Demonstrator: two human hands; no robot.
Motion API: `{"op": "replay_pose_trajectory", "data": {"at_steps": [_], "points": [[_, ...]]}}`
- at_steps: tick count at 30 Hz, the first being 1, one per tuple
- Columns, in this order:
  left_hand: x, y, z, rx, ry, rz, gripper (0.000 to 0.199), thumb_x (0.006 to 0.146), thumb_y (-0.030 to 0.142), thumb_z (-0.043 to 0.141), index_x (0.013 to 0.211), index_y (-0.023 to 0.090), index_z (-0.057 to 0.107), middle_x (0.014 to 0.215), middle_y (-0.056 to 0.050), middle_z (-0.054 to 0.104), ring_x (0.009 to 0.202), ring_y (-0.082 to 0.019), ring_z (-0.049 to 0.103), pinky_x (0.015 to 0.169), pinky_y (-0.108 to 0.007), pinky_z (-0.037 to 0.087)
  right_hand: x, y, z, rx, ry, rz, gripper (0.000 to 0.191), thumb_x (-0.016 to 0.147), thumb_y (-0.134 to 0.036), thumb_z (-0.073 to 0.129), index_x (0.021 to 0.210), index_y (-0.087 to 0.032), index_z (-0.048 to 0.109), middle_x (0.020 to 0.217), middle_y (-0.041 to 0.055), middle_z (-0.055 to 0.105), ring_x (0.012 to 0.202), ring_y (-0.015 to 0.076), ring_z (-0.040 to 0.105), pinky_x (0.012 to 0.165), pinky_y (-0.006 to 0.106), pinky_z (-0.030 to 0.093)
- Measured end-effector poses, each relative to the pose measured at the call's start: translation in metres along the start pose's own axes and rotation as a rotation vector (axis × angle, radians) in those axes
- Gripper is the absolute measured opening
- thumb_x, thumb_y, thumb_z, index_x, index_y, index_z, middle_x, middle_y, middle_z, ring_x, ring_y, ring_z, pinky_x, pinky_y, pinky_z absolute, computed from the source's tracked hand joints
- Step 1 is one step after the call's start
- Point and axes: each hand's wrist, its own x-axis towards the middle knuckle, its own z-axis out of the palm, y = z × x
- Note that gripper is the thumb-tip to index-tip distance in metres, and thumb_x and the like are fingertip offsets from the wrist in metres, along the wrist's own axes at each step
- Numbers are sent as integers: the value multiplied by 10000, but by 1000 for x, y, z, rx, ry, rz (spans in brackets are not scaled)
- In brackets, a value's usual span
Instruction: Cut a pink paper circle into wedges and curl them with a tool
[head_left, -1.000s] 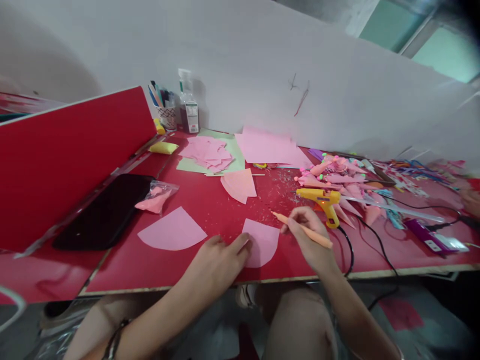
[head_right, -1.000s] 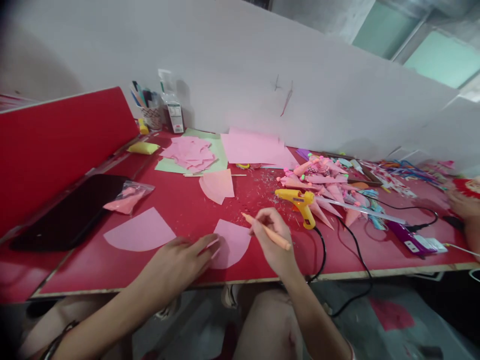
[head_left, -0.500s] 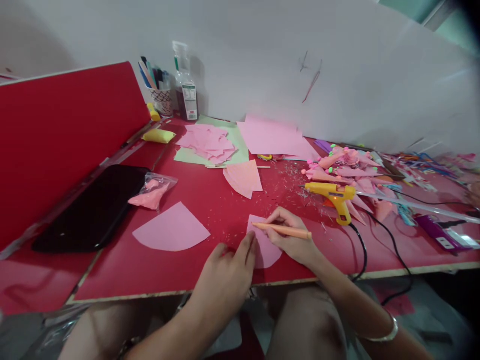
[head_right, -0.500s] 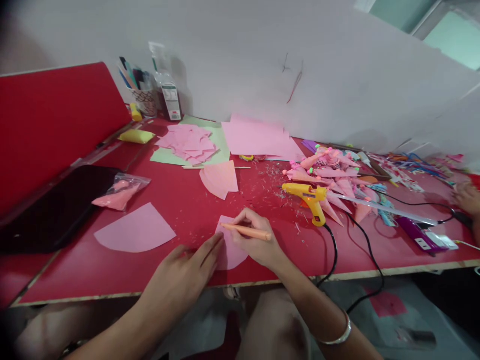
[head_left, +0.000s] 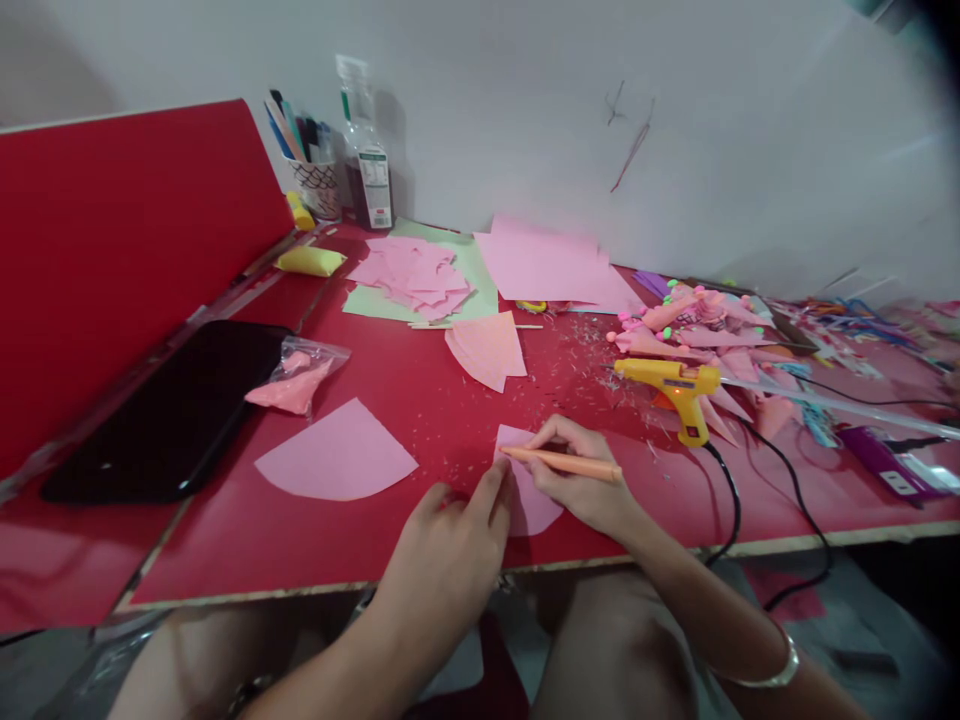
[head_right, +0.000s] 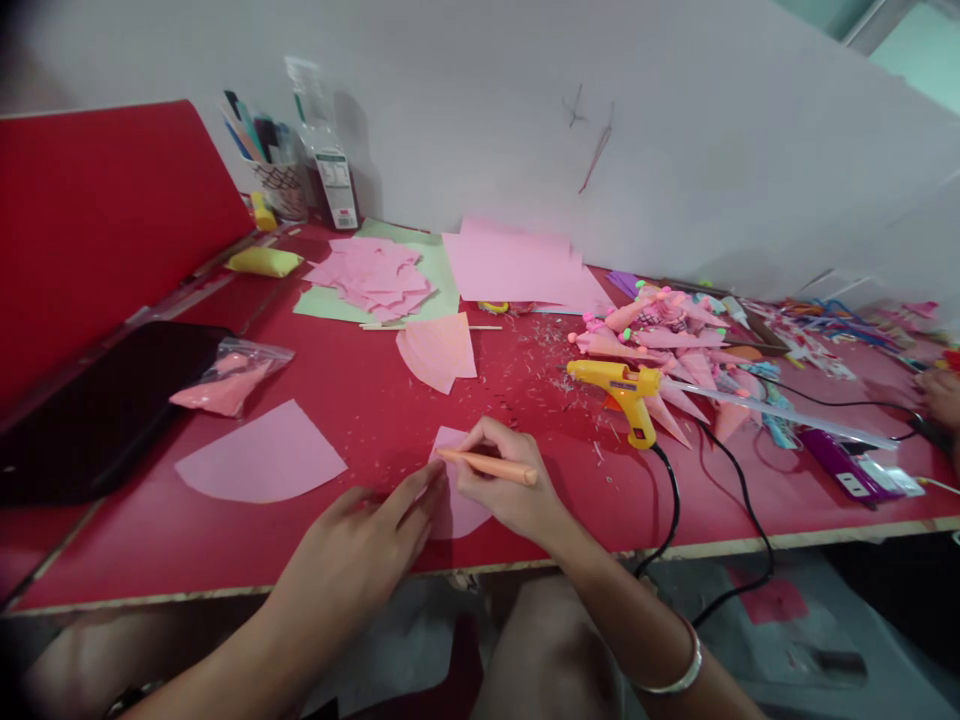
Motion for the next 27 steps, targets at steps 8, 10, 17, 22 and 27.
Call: {"op": "replay_pose_trajectory", "data": {"at_steps": [8, 10, 17, 22, 27], "points": [[-2, 0, 3, 23, 29, 1, 475, 718, 28, 381, 1163, 118, 522, 1243, -123, 513, 559, -121, 587, 607, -304, 473, -3, 2, -6, -64, 72, 26, 85, 670, -109, 546, 710, -179, 520, 603, -37, 524, 517, 87, 466, 462, 181, 338], [-2, 1, 3, 11, 23, 6, 476, 718, 26, 383, 1169, 105, 512, 1248, -137, 504, 564, -118, 585, 616, -298, 472, -2, 3, -8, -95, 113, 25, 91, 661, -100, 545, 705, -178, 526, 598, -40, 517, 512, 85, 459, 457, 180, 330], [-1, 2, 1, -18, 104, 14, 390, 706, 37, 407, 1033, 148, 589, 1157, -106, 583, 524, -120, 575, 576, -290, 458, -4, 3, -8, -108, 252, 3, 95, 675, -101, 540, 726, -179, 522, 626, -31, 537, 533, 92, 485, 478, 184, 363], [-6, 6, 4, -15, 175, 62, 328, 698, 37, 409, 917, 134, 633, 1012, -90, 644, 472, -113, 538, 557, -291, 455, -13, -5, 1, -50, 39, -34, 129, 676, -79, 546, 747, -187, 537, 643, -33, 559, 544, 91, 509, 488, 182, 377], [-5, 6, 4, 5, 189, 52, 317, 696, 51, 430, 932, 116, 633, 974, -103, 649, 468, -113, 538, 552, -295, 455, -14, -10, 4, -9, -32, -31, 126, 684, -77, 560, 746, -186, 549, 678, -20, 593, 614, 109, 555, 542, 194, 410]]}}
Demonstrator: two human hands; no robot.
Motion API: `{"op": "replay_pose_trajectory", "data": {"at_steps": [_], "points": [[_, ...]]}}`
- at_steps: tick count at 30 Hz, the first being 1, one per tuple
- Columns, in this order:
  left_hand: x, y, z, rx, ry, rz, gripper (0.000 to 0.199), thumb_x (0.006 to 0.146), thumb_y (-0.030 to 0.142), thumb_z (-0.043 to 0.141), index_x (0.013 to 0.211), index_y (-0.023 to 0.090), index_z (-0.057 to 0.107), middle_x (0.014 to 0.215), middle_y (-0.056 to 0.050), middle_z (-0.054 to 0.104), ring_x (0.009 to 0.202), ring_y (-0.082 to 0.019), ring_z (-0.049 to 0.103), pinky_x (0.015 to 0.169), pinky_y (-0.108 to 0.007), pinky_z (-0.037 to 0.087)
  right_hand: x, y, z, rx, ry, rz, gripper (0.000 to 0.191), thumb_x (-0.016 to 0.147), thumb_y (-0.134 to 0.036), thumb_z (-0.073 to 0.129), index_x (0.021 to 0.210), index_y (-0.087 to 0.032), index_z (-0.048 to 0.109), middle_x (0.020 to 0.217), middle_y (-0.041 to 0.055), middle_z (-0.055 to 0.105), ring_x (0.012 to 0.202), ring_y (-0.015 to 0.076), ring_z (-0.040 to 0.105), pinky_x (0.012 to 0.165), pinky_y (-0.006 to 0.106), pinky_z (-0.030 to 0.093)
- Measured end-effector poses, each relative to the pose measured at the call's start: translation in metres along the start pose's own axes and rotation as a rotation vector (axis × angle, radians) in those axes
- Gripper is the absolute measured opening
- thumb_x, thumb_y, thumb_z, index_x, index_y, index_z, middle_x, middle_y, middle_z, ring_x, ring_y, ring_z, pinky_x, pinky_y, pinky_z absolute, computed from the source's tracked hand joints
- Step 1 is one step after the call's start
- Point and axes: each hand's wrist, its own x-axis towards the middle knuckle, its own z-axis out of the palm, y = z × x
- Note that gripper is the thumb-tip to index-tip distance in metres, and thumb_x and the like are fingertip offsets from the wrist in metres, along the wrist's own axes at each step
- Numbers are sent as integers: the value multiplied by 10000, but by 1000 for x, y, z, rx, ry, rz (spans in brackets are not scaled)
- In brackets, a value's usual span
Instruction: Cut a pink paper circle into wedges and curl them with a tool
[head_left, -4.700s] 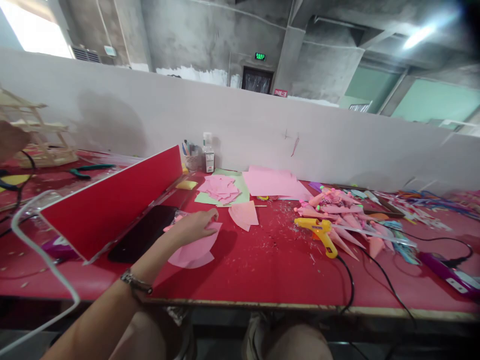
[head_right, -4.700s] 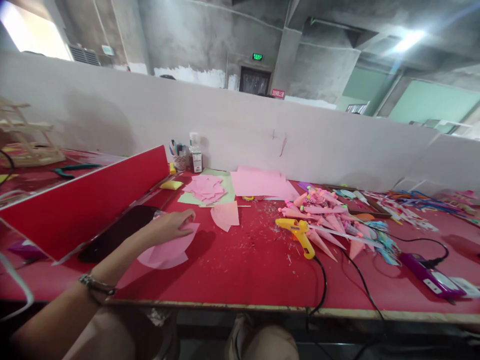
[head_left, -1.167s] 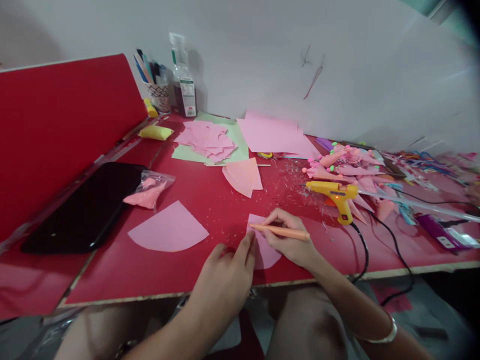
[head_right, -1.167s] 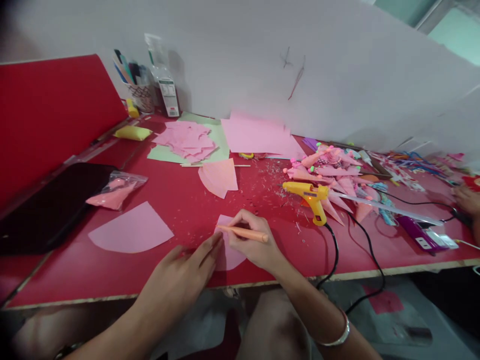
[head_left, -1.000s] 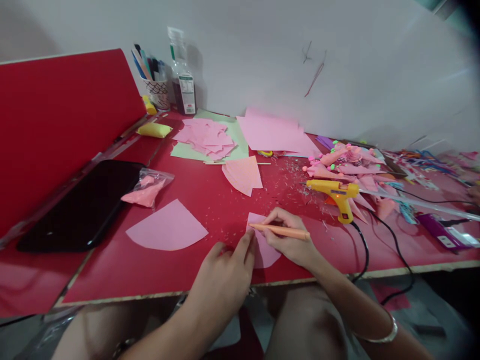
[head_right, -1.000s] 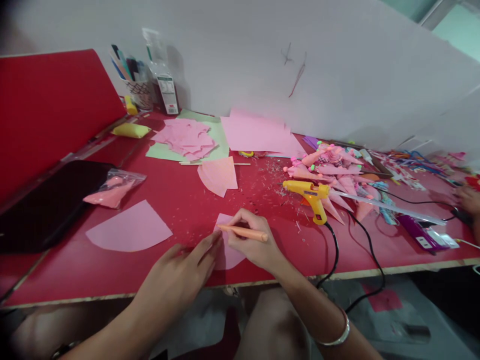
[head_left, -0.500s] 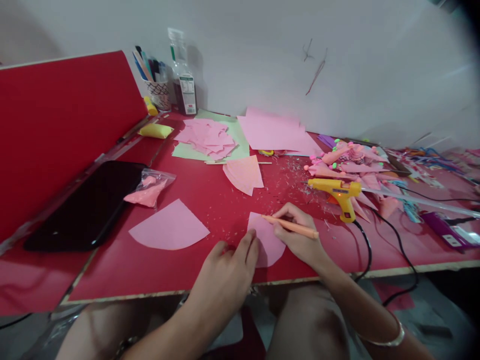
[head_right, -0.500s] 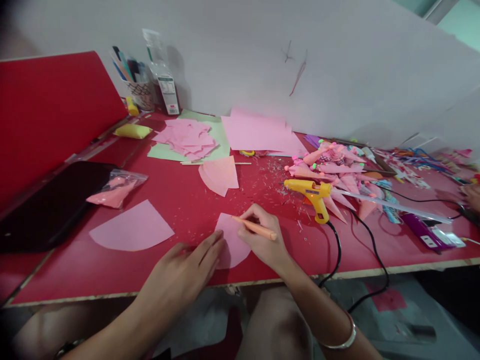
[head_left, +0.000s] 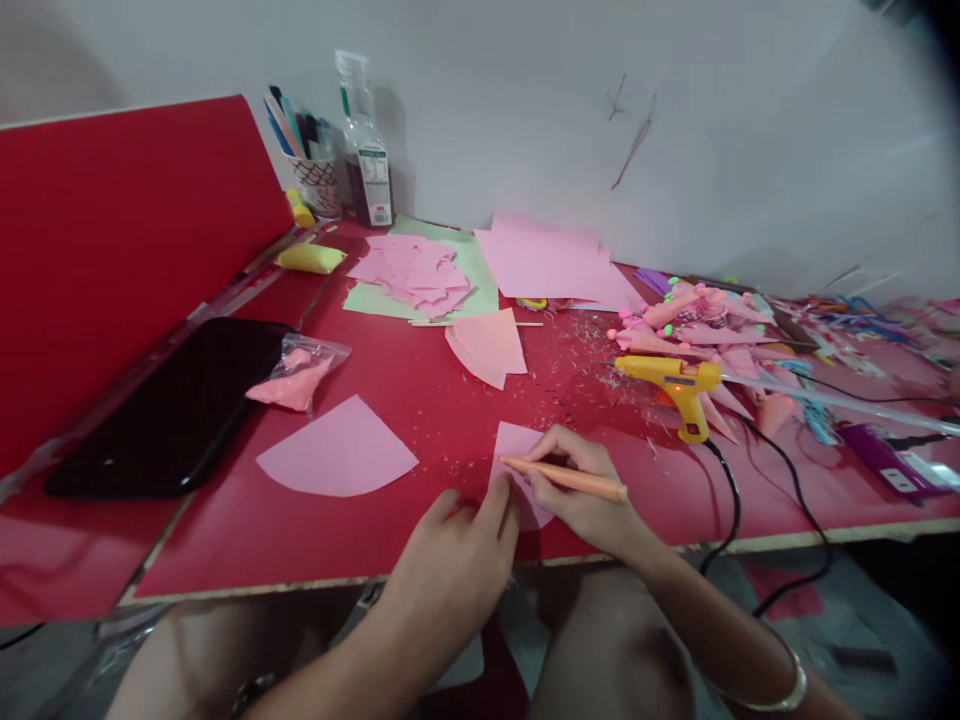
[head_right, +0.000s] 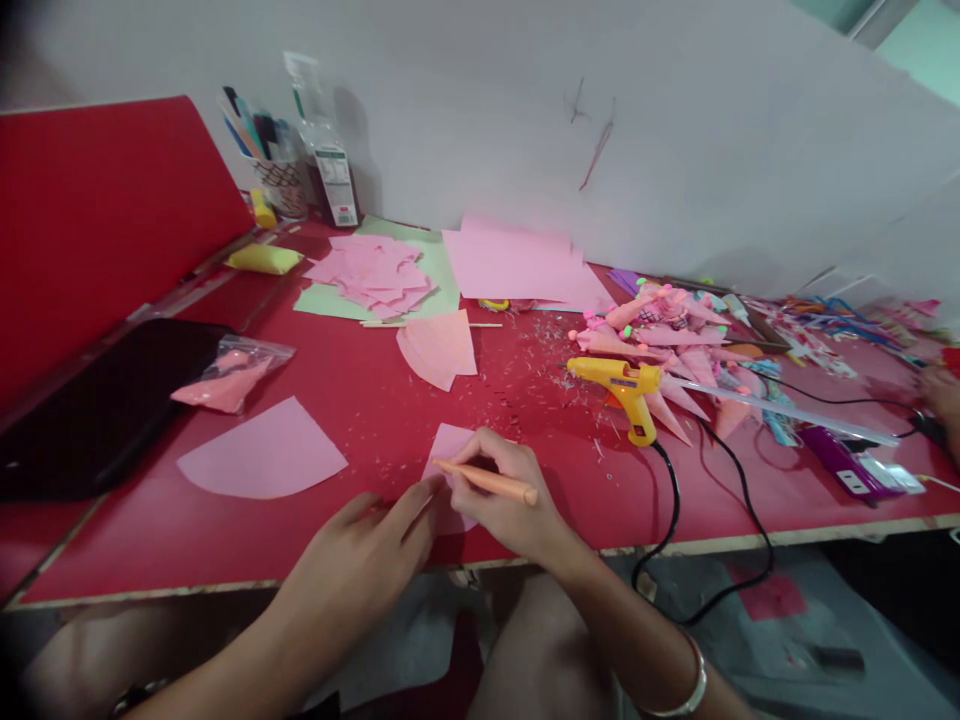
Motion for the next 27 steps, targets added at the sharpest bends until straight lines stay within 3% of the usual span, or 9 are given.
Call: {"op": "replay_pose_trajectory", "data": {"at_steps": [9, 19, 23, 27], "points": [[5, -3, 0, -14, -87, 18, 302, 724, 63, 398, 928, 130, 610, 968, -97, 630, 480, -111, 545, 551, -295, 462, 1, 1, -3, -26, 0, -1, 102, 691, -101, 557, 755, -180, 560, 696, -13, 607, 607, 106, 553, 542, 193, 410], [3, -2, 1, -54, -110, 5, 356, 757, 40, 388, 1066, 100, 553, 1023, -120, 599, 541, -116, 569, 560, -298, 470, 0, 18, -25, -157, 182, 42, 74, 684, -116, 538, 725, -178, 539, 615, -30, 529, 531, 93, 477, 472, 182, 351], [2, -3, -1, -49, -137, 24, 342, 750, 42, 397, 1023, 124, 586, 1044, -103, 592, 580, -122, 575, 588, -298, 474, -3, 16, -25, -159, 263, 29, 88, 681, -108, 542, 730, -181, 531, 617, -32, 529, 526, 92, 477, 473, 182, 356], [1, 1, -5, -27, -164, 49, 328, 751, 58, 399, 996, 117, 609, 1012, -120, 611, 546, -120, 564, 585, -294, 473, -10, 4, -14, -81, 129, 14, 102, 692, -106, 538, 756, -186, 543, 649, -25, 562, 557, 97, 517, 494, 182, 389]]}}
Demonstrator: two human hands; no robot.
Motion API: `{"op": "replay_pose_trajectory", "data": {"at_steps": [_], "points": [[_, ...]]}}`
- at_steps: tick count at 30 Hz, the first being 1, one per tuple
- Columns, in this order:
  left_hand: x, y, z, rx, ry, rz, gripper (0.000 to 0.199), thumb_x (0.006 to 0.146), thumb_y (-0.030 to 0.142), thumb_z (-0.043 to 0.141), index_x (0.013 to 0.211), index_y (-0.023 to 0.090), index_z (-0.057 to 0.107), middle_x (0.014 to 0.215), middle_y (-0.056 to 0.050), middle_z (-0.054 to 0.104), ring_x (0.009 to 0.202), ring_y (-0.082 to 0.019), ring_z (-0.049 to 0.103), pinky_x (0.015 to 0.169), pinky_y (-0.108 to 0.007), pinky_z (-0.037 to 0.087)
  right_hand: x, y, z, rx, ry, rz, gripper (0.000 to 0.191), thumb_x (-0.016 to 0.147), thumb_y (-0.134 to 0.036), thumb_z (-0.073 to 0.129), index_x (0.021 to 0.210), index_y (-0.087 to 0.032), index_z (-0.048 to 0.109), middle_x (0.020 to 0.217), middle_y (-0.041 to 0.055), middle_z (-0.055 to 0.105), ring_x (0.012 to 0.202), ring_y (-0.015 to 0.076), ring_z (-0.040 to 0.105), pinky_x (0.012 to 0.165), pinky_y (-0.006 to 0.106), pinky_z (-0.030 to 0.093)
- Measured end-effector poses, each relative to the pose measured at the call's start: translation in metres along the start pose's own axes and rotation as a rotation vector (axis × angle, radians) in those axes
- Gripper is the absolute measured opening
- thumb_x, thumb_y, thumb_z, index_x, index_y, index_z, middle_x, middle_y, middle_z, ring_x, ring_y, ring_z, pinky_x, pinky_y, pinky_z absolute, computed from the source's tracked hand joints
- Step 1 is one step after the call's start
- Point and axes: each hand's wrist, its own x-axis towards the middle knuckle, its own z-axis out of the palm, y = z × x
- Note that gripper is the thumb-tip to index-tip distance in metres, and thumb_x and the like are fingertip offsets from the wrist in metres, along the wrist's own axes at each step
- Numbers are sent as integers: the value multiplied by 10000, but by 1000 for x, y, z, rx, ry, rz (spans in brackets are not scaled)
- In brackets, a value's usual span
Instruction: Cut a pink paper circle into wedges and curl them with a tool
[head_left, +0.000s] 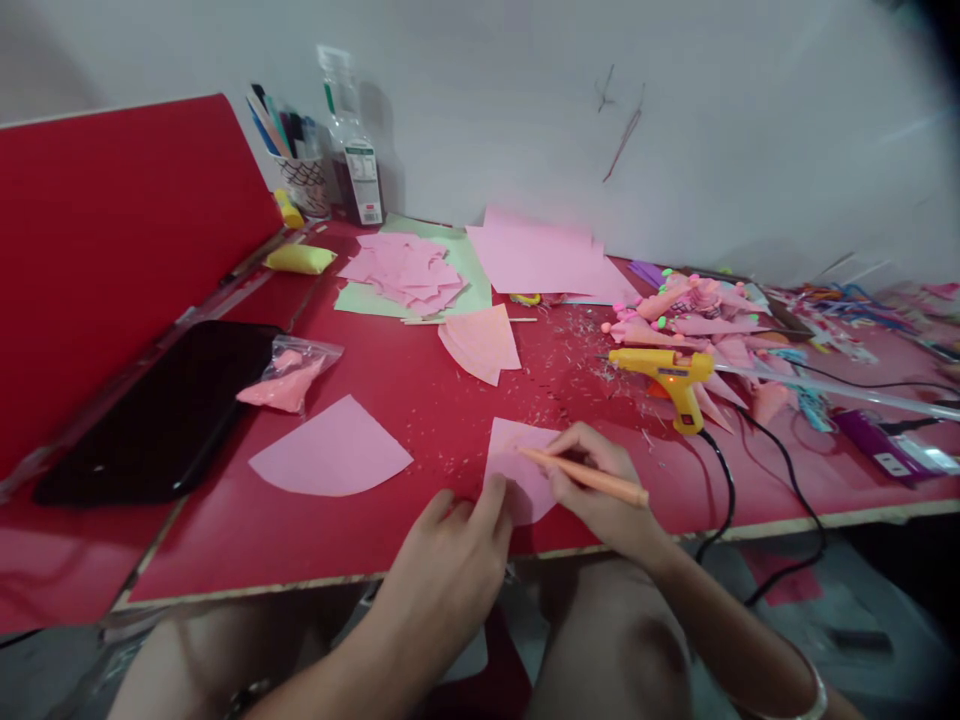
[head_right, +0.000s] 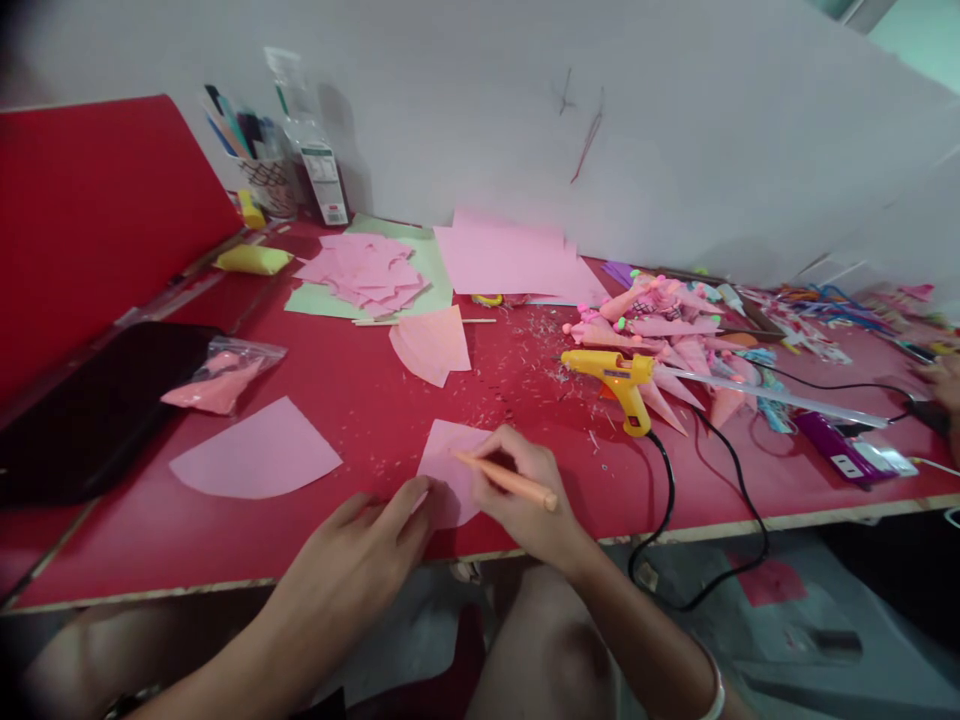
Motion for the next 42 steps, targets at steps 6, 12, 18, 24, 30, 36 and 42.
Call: {"op": "replay_pose_trajectory", "data": {"at_steps": [6, 12, 18, 24, 30, 36, 42], "points": [[-4, 12, -5, 34, -21, -5, 394, 756, 64, 374, 1106, 68, 555, 1108, -212, 582, 549, -128, 584, 569, -282, 480, -3, -11, 12, 75, -141, -1, 49, 732, -150, 541, 764, -186, 550, 700, -12, 589, 605, 104, 549, 539, 197, 421], [-5, 15, -6, 17, -32, 8, 340, 766, 105, 395, 1029, 120, 610, 1102, -176, 595, 551, -120, 587, 617, -283, 482, -2, -10, 12, 57, -170, -49, 68, 718, -139, 554, 761, -191, 564, 695, -18, 588, 618, 103, 544, 555, 194, 418], [-2, 15, -8, 1, -74, 8, 335, 779, 109, 396, 1044, 121, 600, 1069, -175, 604, 564, -123, 592, 625, -286, 477, -1, -11, 13, 68, -182, -34, 74, 708, -133, 558, 756, -189, 559, 693, -23, 588, 605, 100, 538, 549, 191, 411], [-4, 15, -6, 10, -63, 2, 330, 785, 119, 414, 1065, 126, 590, 1082, -165, 597, 535, -112, 582, 588, -275, 470, -2, -6, 7, 13, -80, 6, 107, 674, -99, 545, 736, -186, 543, 653, -31, 557, 583, 100, 512, 524, 190, 385], [-5, 20, -4, 34, -60, 7, 357, 778, 81, 393, 1080, 115, 580, 1088, -174, 596, 566, -107, 584, 618, -273, 463, 2, 9, -9, -72, 25, 48, 59, 675, -139, 551, 714, -181, 543, 593, -35, 536, 515, 92, 469, 456, 178, 339], [-7, 26, -6, 100, 59, -57, 344, 790, 117, 419, 1089, 75, 583, 1083, -227, 595, 511, -127, 576, 563, -284, 464, 3, 16, -16, -89, 142, 40, 53, 679, -143, 532, 714, -182, 536, 620, -23, 547, 546, 110, 491, 490, 197, 370], [-6, 24, -13, 16, 19, -11, 288, 739, 120, 457, 926, 157, 673, 997, -165, 651, 466, -115, 564, 550, -266, 466, -14, -10, 8, 61, -81, 14, 85, 696, -113, 535, 740, -185, 540, 662, -17, 565, 586, 107, 529, 524, 193, 404]]}}
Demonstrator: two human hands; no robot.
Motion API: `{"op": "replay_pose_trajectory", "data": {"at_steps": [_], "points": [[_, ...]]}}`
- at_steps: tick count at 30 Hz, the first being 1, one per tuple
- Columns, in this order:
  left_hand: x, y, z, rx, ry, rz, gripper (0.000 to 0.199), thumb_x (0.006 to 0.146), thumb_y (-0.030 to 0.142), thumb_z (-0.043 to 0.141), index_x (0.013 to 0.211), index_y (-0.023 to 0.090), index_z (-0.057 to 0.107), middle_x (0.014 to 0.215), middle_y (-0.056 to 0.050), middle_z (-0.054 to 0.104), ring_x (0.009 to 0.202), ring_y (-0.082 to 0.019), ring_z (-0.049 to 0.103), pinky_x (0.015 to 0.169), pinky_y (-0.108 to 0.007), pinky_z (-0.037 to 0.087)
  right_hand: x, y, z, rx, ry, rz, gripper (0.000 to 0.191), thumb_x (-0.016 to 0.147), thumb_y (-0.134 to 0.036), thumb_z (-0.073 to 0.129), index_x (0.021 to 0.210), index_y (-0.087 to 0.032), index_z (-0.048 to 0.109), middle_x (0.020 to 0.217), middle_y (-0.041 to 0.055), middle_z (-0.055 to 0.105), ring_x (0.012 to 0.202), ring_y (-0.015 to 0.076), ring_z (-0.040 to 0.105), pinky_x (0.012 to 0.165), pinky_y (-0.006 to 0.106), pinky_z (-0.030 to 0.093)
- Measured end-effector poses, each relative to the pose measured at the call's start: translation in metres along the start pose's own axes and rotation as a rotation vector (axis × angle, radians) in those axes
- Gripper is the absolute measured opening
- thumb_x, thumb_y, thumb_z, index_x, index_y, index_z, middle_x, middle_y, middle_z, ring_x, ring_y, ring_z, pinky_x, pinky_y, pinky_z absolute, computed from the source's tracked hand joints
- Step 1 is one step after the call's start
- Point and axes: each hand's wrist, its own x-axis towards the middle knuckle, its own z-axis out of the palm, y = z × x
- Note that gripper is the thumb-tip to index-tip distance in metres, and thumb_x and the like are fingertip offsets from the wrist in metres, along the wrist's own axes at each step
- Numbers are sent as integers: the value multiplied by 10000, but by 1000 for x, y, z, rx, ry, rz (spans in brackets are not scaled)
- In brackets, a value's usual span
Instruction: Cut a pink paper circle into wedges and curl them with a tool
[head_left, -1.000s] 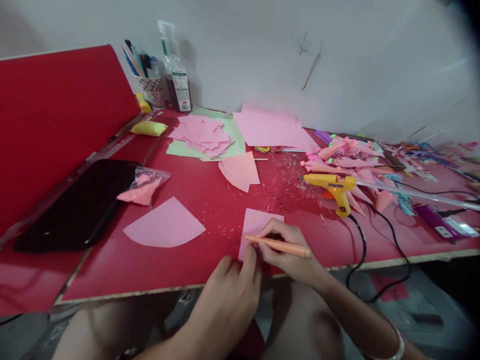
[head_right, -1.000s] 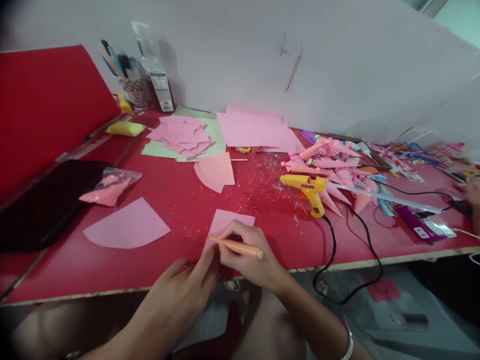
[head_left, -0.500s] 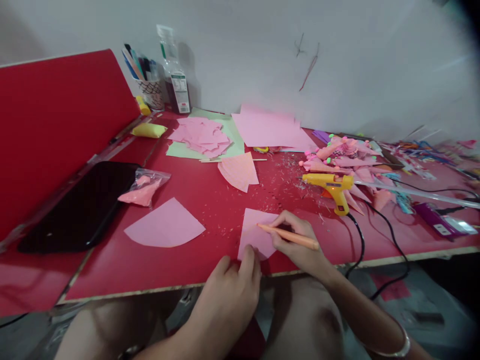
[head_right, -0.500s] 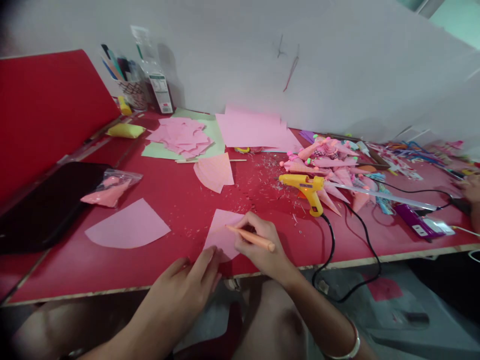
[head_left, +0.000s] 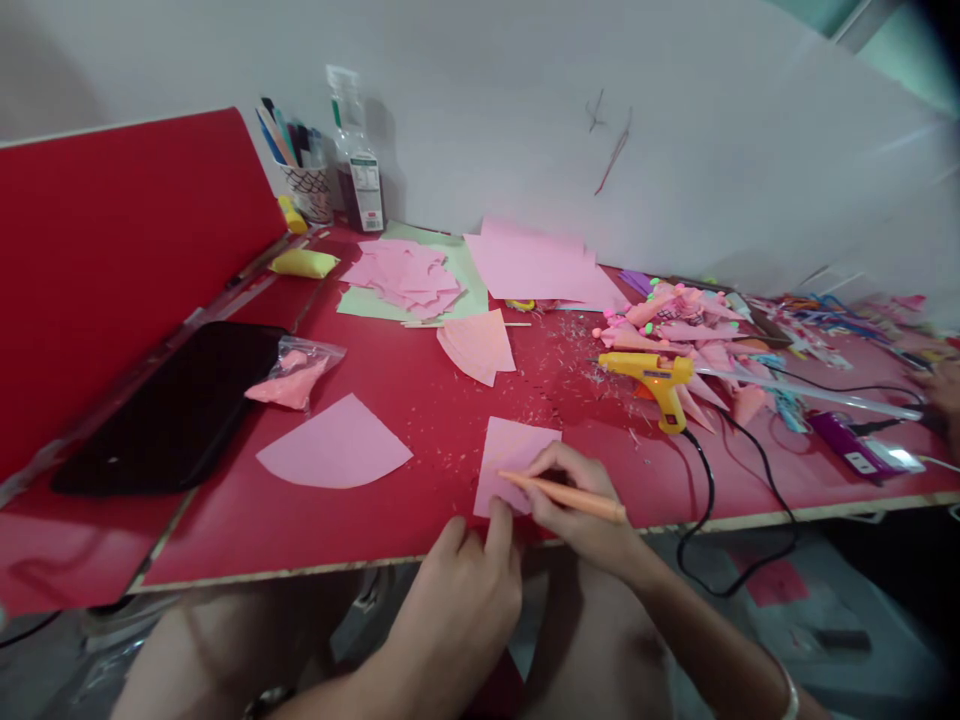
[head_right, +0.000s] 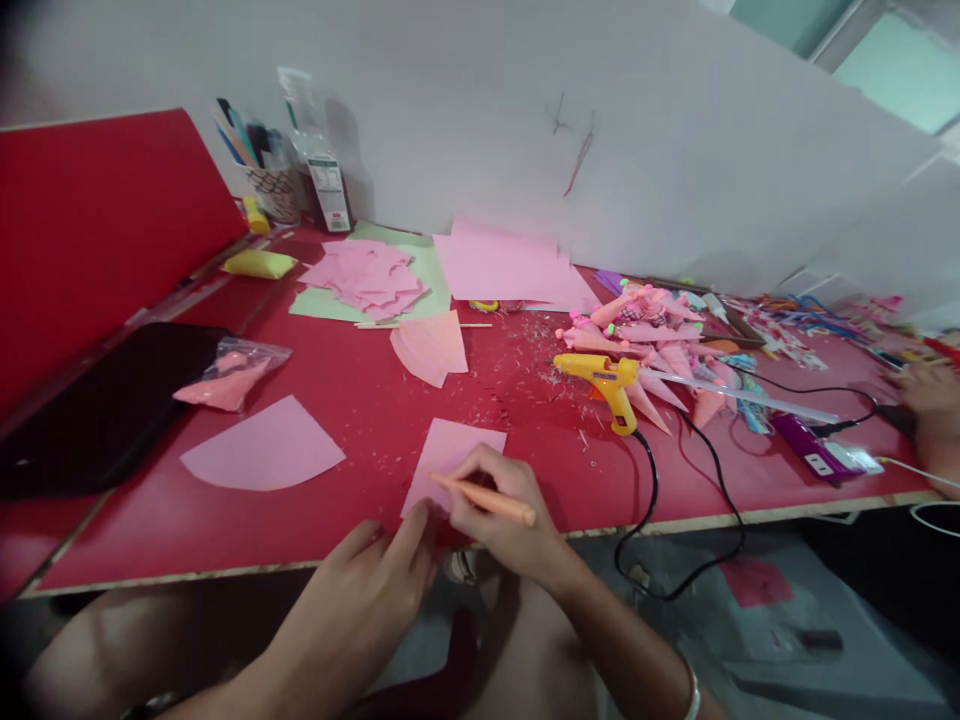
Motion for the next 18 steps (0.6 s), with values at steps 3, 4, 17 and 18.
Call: {"op": "replay_pose_trajectory", "data": {"at_steps": [3, 4, 17, 18], "points": [[-2, 4, 2, 26, 45, -28, 293, 730, 124, 456, 921, 141, 678, 961, -175, 658, 474, -120, 562, 549, -270, 456, -3, -8, 9, 32, -85, 0, 75, 704, -123, 542, 745, -185, 545, 667, -17, 572, 594, 104, 536, 537, 192, 412], [-3, 6, 3, 34, 58, -40, 301, 728, 124, 454, 933, 135, 674, 966, -182, 655, 484, -123, 564, 549, -273, 451, -3, -9, 10, 33, -96, 0, 76, 704, -124, 544, 749, -185, 548, 667, -18, 572, 592, 102, 534, 535, 190, 411], [0, 7, 2, 27, 113, -55, 294, 745, 123, 438, 917, 143, 677, 927, -192, 665, 452, -130, 556, 513, -274, 442, -1, -7, 5, 11, -73, -30, 53, 711, -123, 545, 727, -173, 553, 640, -36, 553, 560, 80, 497, 511, 167, 367], [0, 7, 1, 27, 112, -43, 289, 757, 123, 433, 900, 151, 682, 930, -186, 667, 453, -130, 561, 516, -274, 447, -1, -5, 4, 1, -52, -27, 55, 708, -120, 542, 719, -173, 552, 634, -37, 550, 556, 81, 495, 508, 168, 364]]}}
